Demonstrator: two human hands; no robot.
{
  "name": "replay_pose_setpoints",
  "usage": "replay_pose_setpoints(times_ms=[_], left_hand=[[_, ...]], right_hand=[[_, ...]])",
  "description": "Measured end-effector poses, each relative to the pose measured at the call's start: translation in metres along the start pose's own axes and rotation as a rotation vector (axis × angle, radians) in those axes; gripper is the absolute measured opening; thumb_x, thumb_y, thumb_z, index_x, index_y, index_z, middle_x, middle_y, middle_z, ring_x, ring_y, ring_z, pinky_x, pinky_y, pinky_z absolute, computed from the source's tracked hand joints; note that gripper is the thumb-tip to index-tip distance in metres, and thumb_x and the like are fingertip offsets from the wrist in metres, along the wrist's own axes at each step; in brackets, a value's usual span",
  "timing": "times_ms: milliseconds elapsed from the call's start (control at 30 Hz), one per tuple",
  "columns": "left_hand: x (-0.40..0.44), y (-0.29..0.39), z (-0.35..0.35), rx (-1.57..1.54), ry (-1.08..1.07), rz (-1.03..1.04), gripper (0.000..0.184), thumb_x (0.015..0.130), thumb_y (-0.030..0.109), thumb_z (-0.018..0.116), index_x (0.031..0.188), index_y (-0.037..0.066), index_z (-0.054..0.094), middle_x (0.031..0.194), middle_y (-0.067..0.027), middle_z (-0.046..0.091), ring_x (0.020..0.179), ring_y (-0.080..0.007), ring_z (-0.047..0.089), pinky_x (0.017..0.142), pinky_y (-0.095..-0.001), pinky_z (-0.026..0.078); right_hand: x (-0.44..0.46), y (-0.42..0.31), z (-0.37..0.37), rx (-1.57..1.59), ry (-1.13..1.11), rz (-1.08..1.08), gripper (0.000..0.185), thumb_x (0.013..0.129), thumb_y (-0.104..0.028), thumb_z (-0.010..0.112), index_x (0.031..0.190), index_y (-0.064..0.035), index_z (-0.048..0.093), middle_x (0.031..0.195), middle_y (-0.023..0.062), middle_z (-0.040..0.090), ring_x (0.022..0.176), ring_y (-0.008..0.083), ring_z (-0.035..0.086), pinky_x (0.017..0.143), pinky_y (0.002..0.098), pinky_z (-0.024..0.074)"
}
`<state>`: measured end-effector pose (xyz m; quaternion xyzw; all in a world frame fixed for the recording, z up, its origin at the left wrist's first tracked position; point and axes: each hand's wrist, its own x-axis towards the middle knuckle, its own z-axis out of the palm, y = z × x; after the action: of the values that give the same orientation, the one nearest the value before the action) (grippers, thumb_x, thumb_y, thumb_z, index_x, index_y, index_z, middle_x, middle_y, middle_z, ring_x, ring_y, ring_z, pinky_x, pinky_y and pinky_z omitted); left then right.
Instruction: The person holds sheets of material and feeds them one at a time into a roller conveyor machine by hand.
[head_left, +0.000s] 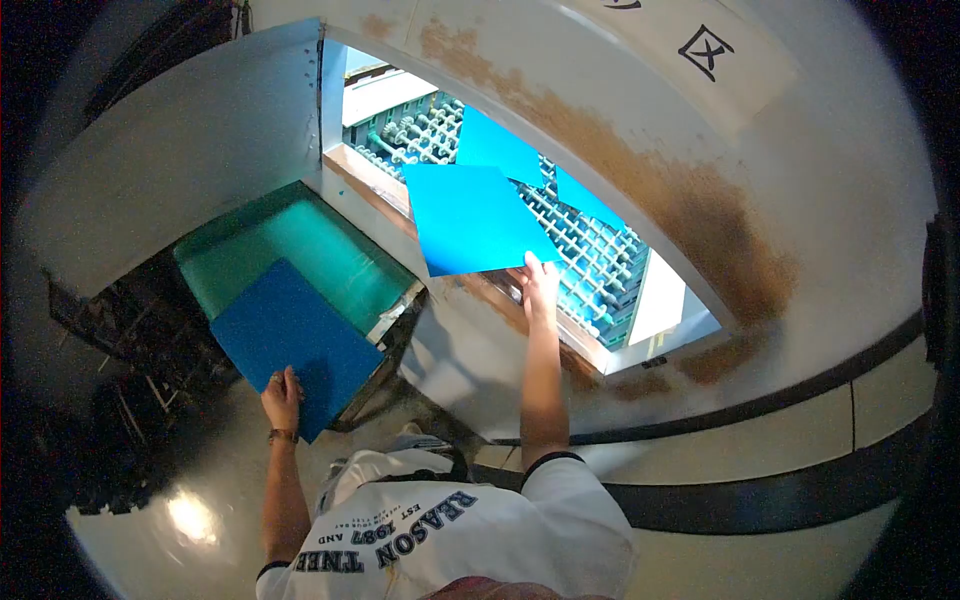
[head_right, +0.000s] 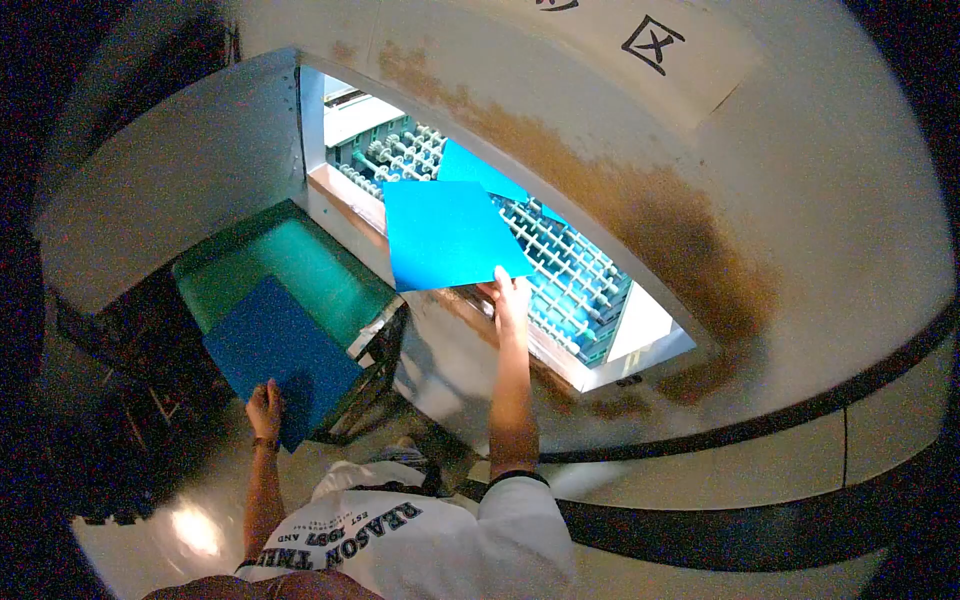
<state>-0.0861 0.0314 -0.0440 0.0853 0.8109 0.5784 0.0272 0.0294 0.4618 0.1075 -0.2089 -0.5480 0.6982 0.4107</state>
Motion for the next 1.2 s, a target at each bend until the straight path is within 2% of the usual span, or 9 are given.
replay_pose_setpoints(times_ms=[400, 500, 567, 600, 700, 767, 900, 967, 1200], left_hand=[[0.0, 0.003, 0.001, 0.033, 0.022, 0.054, 0.032, 0.088, 0.024, 0.05, 0.065, 0.001, 0.054, 0.053, -0.0063, 0.054, 0.046, -0.0108, 0.053, 0.043, -0.0252, 0.041], [0.001, 0.004, 0.001, 0.037, 0.019, 0.089, 0.033, 0.088, 0.024, 0.05, 0.066, 0.0, 0.055, 0.053, -0.0067, 0.055, 0.046, -0.0113, 0.054, 0.043, -0.0254, 0.042], [0.001, 0.003, 0.002, 0.068, 0.016, 0.081, 0.032, 0.088, 0.023, 0.05, 0.068, 0.0, 0.056, 0.055, -0.0067, 0.056, 0.046, -0.0114, 0.054, 0.043, -0.0256, 0.042], [0.001, 0.009, 0.003, 0.065, 0.013, 0.084, 0.032, 0.088, 0.023, 0.05, 0.068, 0.0, 0.056, 0.055, -0.0067, 0.056, 0.046, -0.0114, 0.054, 0.043, -0.0256, 0.042], [-0.002, 0.018, 0.001, 0.093, 0.013, 0.07, 0.03, 0.088, 0.023, 0.05, 0.069, 0.0, 0.056, 0.056, -0.0065, 0.056, 0.046, -0.0113, 0.054, 0.044, -0.0253, 0.042], [-0.001, 0.009, 0.001, 0.055, -0.018, 0.011, 0.03, 0.088, 0.023, 0.05, 0.072, 0.0, 0.057, 0.057, -0.0067, 0.057, 0.048, -0.0107, 0.054, 0.044, -0.0252, 0.043], [0.0, 0.008, 0.002, -0.015, 0.01, 0.009, 0.032, 0.089, 0.025, 0.05, 0.069, 0.001, 0.055, 0.055, -0.0057, 0.055, 0.045, -0.0099, 0.051, 0.042, -0.0244, 0.04], [0.002, 0.009, -0.007, -0.369, 0.012, -0.123, 0.034, 0.089, 0.029, 0.049, 0.064, 0.005, 0.052, 0.052, -0.0033, 0.051, 0.042, -0.0083, 0.046, 0.039, -0.0227, 0.035], [-0.03, -0.03, -0.055, -0.223, 0.059, -0.254, 0.047, 0.087, 0.041, 0.048, 0.053, 0.009, 0.045, 0.044, 0.0007, 0.043, 0.036, -0.0065, 0.038, 0.034, -0.0223, 0.028]], right_hand=[[-0.019, -0.061, -0.064, -0.044, 0.272, -0.103, 0.025, 0.081, -0.009, 0.056, 0.103, 0.0002, 0.047, 0.091, 0.0074, 0.057, 0.078, 0.0173, 0.057, 0.066, 0.032, 0.0493], [-0.021, -0.047, -0.088, -0.494, 0.375, -0.209, 0.043, 0.08, -0.015, 0.057, 0.115, 0.0034, 0.042, 0.103, 0.0148, 0.054, 0.093, 0.0262, 0.054, 0.079, 0.0381, 0.0454], [-0.026, -0.039, -0.085, -1.435, 0.939, -0.548, 0.059, 0.078, -0.023, 0.057, 0.124, 0.0051, 0.033, 0.117, 0.0221, 0.044, 0.111, 0.0354, 0.042, 0.095, 0.0431, 0.0329], [-0.032, -0.044, -0.074, -1.382, 0.884, -0.553, 0.069, 0.076, -0.028, 0.058, 0.128, 0.005, 0.027, 0.126, 0.0255, 0.034, 0.119, 0.0396, 0.03, 0.101, 0.0451, 0.0223], [-0.036, -0.041, -0.055, -1.513, 0.533, -0.803, 0.056, 0.078, -0.025, 0.057, 0.122, 0.004, 0.038, 0.12, 0.0245, 0.042, 0.116, 0.0394, 0.034, 0.099, 0.0461, 0.0254], [-0.028, -0.01, -0.065, -1.485, 0.15, -0.581, 0.046, 0.08, -0.032, 0.055, 0.114, -0.0009, 0.049, 0.114, 0.0212, 0.048, 0.112, 0.0379, 0.04, 0.096, 0.0463, 0.0281], [-0.024, -0.001, -0.049, -1.628, 0.12, -0.39, 0.045, 0.08, -0.042, 0.052, 0.107, -0.0061, 0.056, 0.111, 0.0184, 0.052, 0.106, 0.0353, 0.045, 0.091, 0.0453, 0.0327], [-0.01, 0.005, -0.059, -1.598, 0.067, -0.333, 0.046, 0.08, -0.047, 0.049, 0.106, -0.0101, 0.058, 0.11, 0.0183, 0.052, 0.103, 0.0326, 0.048, 0.088, 0.0439, 0.0355], [0.005, -0.001, -0.065, -1.605, 0.058, -0.305, 0.046, 0.08, -0.048, 0.049, 0.103, -0.0089, 0.059, 0.11, 0.0174, 0.052, 0.101, 0.0314, 0.049, 0.083, 0.0437, 0.0381]])
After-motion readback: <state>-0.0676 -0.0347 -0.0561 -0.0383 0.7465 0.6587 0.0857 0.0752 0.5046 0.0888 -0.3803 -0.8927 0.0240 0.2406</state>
